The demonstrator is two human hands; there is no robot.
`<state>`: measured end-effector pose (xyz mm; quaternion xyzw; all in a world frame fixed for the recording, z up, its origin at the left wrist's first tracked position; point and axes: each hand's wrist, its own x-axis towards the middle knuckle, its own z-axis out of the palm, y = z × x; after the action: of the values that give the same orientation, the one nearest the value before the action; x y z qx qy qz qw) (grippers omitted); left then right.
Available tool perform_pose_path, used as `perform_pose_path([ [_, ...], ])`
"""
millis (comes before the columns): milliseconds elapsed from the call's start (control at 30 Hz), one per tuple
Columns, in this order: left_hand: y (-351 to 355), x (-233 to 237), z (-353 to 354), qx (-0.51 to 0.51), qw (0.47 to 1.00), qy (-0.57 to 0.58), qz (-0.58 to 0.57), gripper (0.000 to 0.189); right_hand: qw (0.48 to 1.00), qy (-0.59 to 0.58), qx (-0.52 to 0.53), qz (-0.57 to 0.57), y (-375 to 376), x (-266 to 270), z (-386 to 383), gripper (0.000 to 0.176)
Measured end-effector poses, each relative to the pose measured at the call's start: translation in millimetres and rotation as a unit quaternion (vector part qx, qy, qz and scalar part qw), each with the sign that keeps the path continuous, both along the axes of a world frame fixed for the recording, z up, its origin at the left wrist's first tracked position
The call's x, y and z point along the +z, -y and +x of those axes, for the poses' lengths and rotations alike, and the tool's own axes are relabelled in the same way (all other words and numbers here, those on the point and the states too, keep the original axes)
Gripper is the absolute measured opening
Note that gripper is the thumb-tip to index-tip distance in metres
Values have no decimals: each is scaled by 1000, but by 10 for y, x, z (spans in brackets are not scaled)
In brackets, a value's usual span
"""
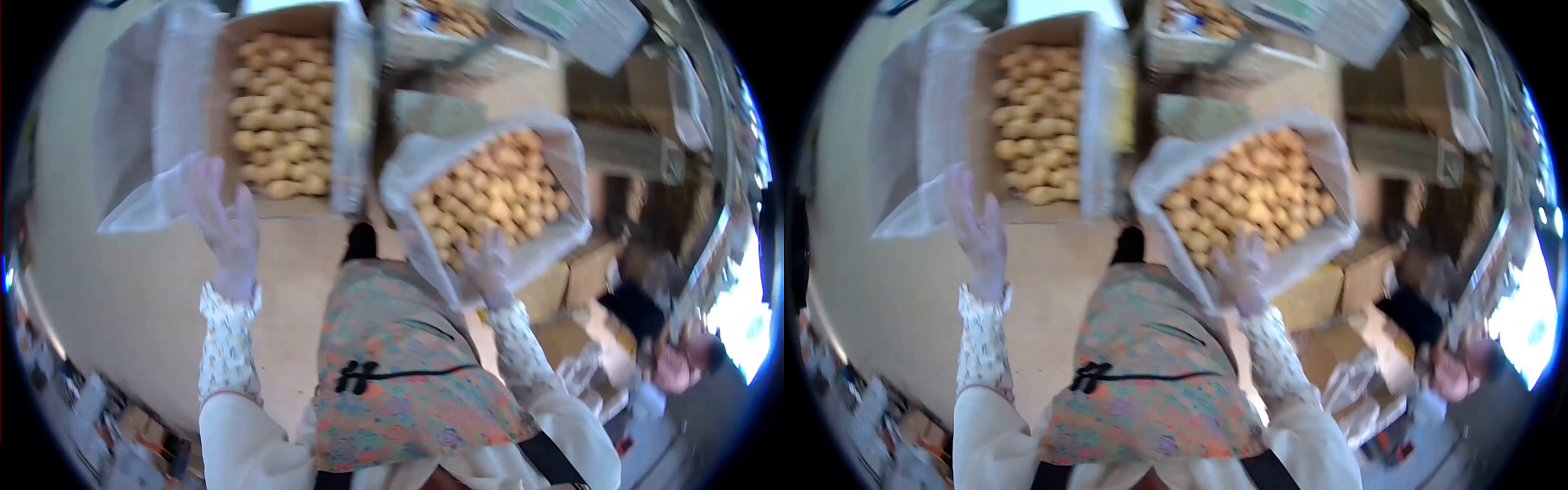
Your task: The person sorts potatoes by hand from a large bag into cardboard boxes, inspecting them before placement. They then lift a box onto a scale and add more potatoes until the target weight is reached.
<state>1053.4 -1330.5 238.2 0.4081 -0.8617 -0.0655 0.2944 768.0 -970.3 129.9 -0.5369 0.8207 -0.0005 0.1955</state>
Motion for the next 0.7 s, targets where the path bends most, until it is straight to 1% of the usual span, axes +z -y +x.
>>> perform_pose_path([
  [33,-374,-32,-262,-75,996,-30,38,51,987,56,69,130,-200,-4,-132,54],
  [67,-706,-89,-460,-146,982,-14,119,49,972,173,75,141,-205,62,-44,50],
  [100,-1030,-137,-602,-214,958,9,191,47,941,289,70,161,-213,135,46,45],
  [133,-1388,-169,-681,-232,938,1,258,44,940,330,-55,64,-262,123,341,40],
  [167,-1666,-225,-789,-247,915,-2,319,41,915,360,-175,-41,-297,57,578,35],
  [200,-1817,-233,-930,-264,899,-2,350,40,866,382,-287,-146,-380,3,649,31],
  [267,-2059,-221,-1151,-289,865,5,410,38,911,354,-192,-94,-344,218,132,30],
  [300,-2142,-253,-1254,-292,869,20,399,42,927,341,-142,-69,-344,229,-195,29],
  [333,-2206,-299,-1383,-292,878,26,379,44,922,282,-242,-110,-420,86,-494,27],
  [367,-2247,-379,-1540,-291,887,32,357,46,979,71,-150,-117,-410,96,-869,34],
  [400,-2278,-477,-1708,-291,896,38,335,48,974,-8,-194,-118,-319,71,-1195,45],
  [433,-2262,-545,-1928,-296,903,47,309,55,979,-121,-128,-102,-273,25,-1540,57],
  [467,-2239,-622,-2169,-304,907,57,285,63,985,-95,-128,-67,-276,-133,-1824,62],
  [500,-2240,-760,-2382,-311,904,110,271,70,990,-73,-110,-55,-286,-344,-2047,64],
  [533,-2231,-920,-2612,-316,901,159,251,78,996,-21,-89,-8,-180,-292,-2195,66],
  [567,-2227,-1092,-2848,-347,891,180,232,81,998,-45,-52,-12,-137,-409,-2293,64],
  [600,-2233,-1254,-3064,-376,880,199,213,84,995,-42,-55,70,7,-364,-2298,60],
  [667,-2300,-1392,-3472,-403,819,346,217,85,987,-55,-45,145,201,-347,-2294,66],
  [700,-2377,-1459,-3586,-404,801,404,177,78,983,-57,-48,168,255,-360,-2286,64],
])
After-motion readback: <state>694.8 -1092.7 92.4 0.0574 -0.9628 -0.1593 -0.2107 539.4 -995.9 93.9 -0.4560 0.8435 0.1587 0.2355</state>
